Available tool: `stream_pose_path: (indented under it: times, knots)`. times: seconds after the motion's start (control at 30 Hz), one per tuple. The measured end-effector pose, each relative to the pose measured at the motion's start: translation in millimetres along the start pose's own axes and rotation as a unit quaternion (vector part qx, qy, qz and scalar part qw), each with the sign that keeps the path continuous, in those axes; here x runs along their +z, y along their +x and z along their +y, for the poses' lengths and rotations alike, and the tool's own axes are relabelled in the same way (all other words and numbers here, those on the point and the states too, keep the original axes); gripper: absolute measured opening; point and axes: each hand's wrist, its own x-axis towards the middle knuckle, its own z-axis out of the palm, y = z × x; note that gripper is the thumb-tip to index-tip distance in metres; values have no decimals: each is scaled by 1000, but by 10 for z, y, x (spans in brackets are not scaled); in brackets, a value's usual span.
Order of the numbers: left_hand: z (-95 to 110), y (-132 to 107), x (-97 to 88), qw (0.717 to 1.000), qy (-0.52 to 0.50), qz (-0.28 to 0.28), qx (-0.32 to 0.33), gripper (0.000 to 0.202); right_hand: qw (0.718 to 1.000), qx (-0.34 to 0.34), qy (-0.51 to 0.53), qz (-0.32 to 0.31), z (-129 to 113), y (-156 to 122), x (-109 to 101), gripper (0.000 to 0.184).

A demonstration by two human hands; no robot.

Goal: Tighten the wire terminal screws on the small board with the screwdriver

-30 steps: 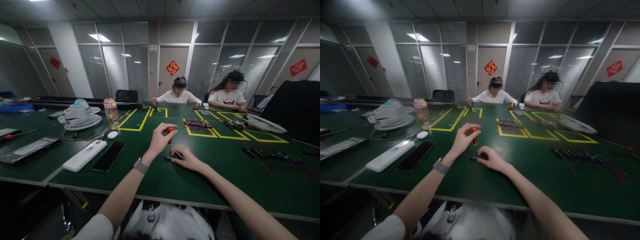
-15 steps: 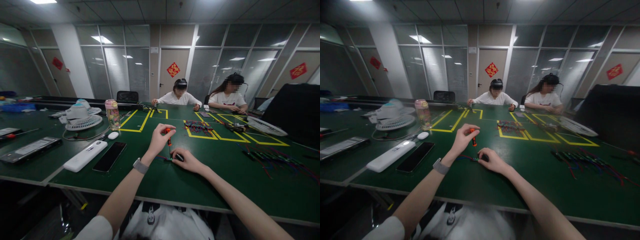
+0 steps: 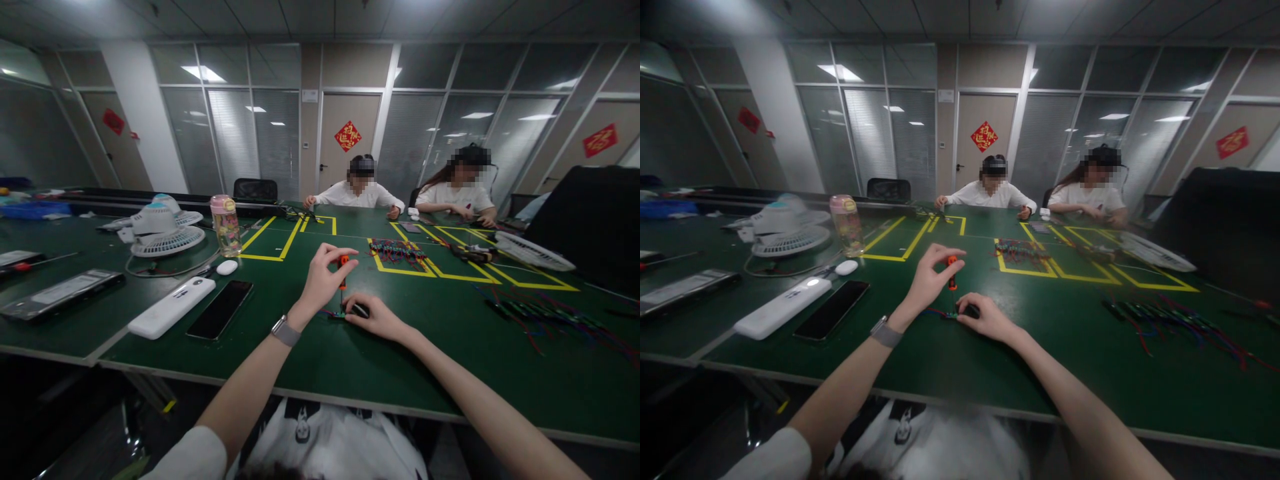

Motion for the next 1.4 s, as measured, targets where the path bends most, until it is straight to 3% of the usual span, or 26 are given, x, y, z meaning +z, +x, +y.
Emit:
stream_pose_path:
  times: [0.07,0.23,0.47,0.7,0.9,1.13,1.3,1.4]
  knots:
    - [1,-5,2,1000,11,-3,7,24,1000,-2,-3,0,-3,2,1,5]
    - [-17,6,35,993,-106,-51,-31,33,1000,-11,-7,-2,3,4,4,5]
    - [-7,0,5,1000,5,19,1,19,1000,-9,-19,1,-2,3,13,6]
    - [-17,6,29,992,-108,-40,-45,31,999,-12,-38,6,-24,-6,17,8]
    - [25,-13,13,1000,7,-5,15,20,999,-14,-48,6,-32,-7,19,10]
    - [-13,-5,31,996,-80,-41,-5,32,998,-22,-57,5,-41,-6,19,11]
    - [-12,-13,29,1000,5,3,19,20,997,-30,-72,8,-48,-6,15,12]
    - [12,-16,17,999,27,2,23,21,996,-36,-76,8,-55,-7,12,12]
